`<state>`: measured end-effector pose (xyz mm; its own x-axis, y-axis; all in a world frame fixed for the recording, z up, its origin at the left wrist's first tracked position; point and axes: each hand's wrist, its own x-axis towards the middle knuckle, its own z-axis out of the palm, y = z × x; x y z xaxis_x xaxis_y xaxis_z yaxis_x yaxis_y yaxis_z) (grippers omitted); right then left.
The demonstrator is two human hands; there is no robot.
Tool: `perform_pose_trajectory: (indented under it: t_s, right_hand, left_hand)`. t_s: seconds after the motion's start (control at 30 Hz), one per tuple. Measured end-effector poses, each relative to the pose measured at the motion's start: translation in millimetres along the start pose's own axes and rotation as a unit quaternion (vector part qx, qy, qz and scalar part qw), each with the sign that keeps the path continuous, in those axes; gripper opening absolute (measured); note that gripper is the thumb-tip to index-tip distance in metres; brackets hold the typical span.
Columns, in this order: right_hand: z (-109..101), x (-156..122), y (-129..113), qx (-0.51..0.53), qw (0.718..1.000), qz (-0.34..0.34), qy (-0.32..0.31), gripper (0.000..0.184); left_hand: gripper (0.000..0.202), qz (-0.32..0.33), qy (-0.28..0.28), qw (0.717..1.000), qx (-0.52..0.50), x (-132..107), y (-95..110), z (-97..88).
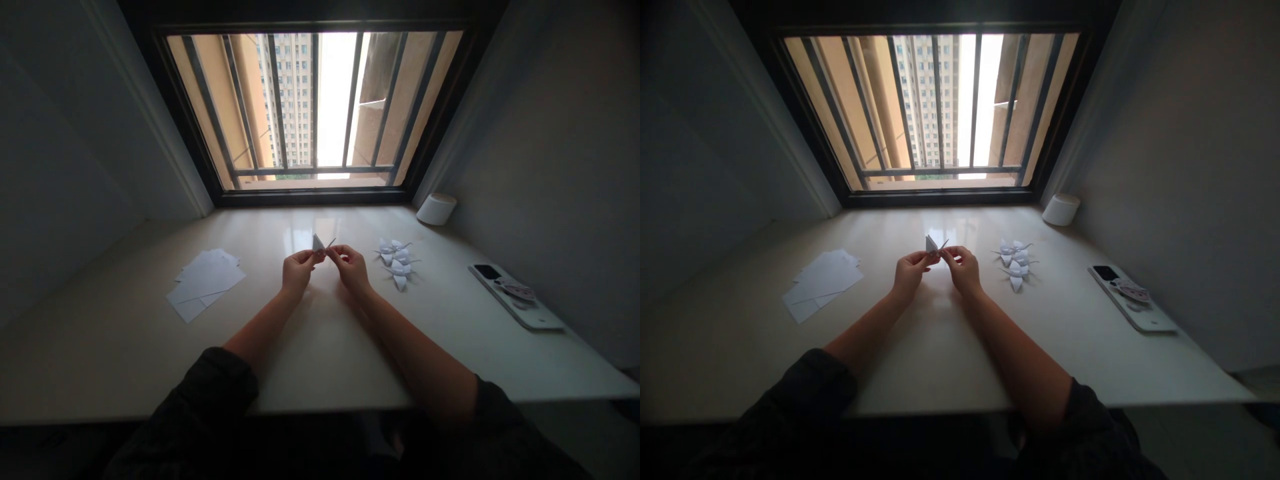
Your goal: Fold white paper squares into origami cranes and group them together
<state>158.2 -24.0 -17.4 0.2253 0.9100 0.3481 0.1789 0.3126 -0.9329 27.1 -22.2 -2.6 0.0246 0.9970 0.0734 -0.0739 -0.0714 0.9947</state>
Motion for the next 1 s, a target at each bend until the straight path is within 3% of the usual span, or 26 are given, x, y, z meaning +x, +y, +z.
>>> perform_pose_trajectory:
  t_s: [0.27, 0.5, 0.77, 1.0]
  right_hand:
    - [8.1, -6.4, 0.0, -0.001, 0.999, -0.018, 0.045, 0.023]
    - [14.9, -10.0, 0.2, 0.013, 0.999, 0.016, 0.049, 0.031]
    - [3.7, -3.5, 2.6, -0.033, 0.998, -0.014, 0.052, 0.026]
    - [1.6, -2.4, -0.2, -0.008, 0.999, -0.013, 0.048, 0.024]
  left_hand:
    - [0.038, -0.034, 0.029, 0.997, -0.059, -6.9, 0.5, 9.0]
    - [0.037, 0.006, 0.062, 0.996, -0.057, -8.8, -0.4, 11.9]
    - [0.034, 0.042, 0.016, 0.999, -0.008, -3.1, 0.9, 6.5]
    - [0.034, 0.037, -0.007, 0.999, 0.02, -2.4, 4.2, 4.4]
